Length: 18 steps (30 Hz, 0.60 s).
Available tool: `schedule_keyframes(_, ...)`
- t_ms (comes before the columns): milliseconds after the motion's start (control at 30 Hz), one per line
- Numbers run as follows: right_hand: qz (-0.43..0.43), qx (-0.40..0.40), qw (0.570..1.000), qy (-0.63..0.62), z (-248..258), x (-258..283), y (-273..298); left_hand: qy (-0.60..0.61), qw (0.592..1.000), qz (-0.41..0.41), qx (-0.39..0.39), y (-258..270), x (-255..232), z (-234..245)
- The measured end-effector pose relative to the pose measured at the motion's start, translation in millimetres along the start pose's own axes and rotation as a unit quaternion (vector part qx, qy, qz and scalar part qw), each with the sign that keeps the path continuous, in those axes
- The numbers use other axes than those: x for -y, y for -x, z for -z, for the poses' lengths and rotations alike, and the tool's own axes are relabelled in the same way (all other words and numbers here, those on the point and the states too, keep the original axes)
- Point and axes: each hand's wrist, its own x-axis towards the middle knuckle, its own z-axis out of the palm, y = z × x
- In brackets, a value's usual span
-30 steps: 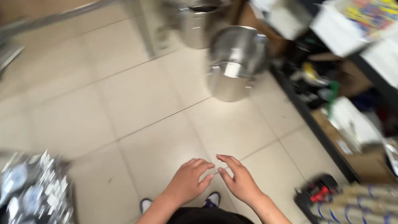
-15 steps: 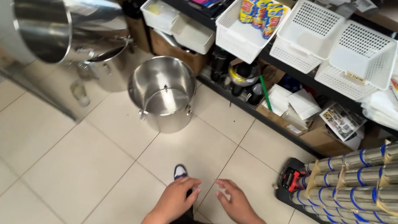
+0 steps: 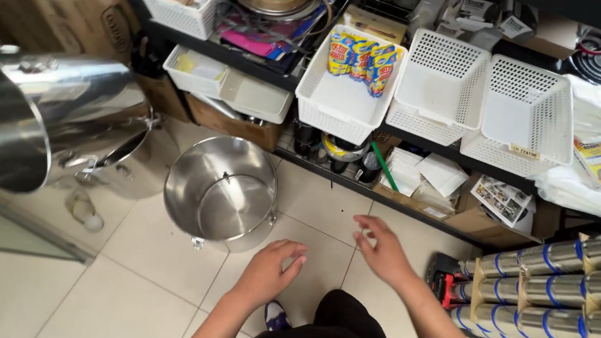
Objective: The person repeatedly picks up small yellow snack pouches from a lower shelf and places them into a white basket on a metal table. They also pick up small yellow boxes from the table and place them into a different white basket on the lower shelf.
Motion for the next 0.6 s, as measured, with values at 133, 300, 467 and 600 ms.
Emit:
schedule_keyframes(133,-0.038,-0.024,0.998,0.032,23.8,-23.7,-55.3,0.012,1.0,-0.008,0.008,-45.3,12.3,5.0)
schedule_keyframes(300,0.074,-0.06,0.992,0.088,61.9,-69.8,-150.0,0.025,0.999,-0.007,-0.027,-107.5,16.4,4.4)
schedule_keyframes(467,0.085,-0.068,0.985,0.137,93.6,-125.4,-269.6,0.021,0.993,0.105,-0.05,-180.2,-10.5,11.0)
schedule_keyframes(600,0.143,-0.053,0.969,0.196,108.8,-167.1,-373.4,0.051,0.989,0.075,-0.119,-227.1,-27.4,12.0)
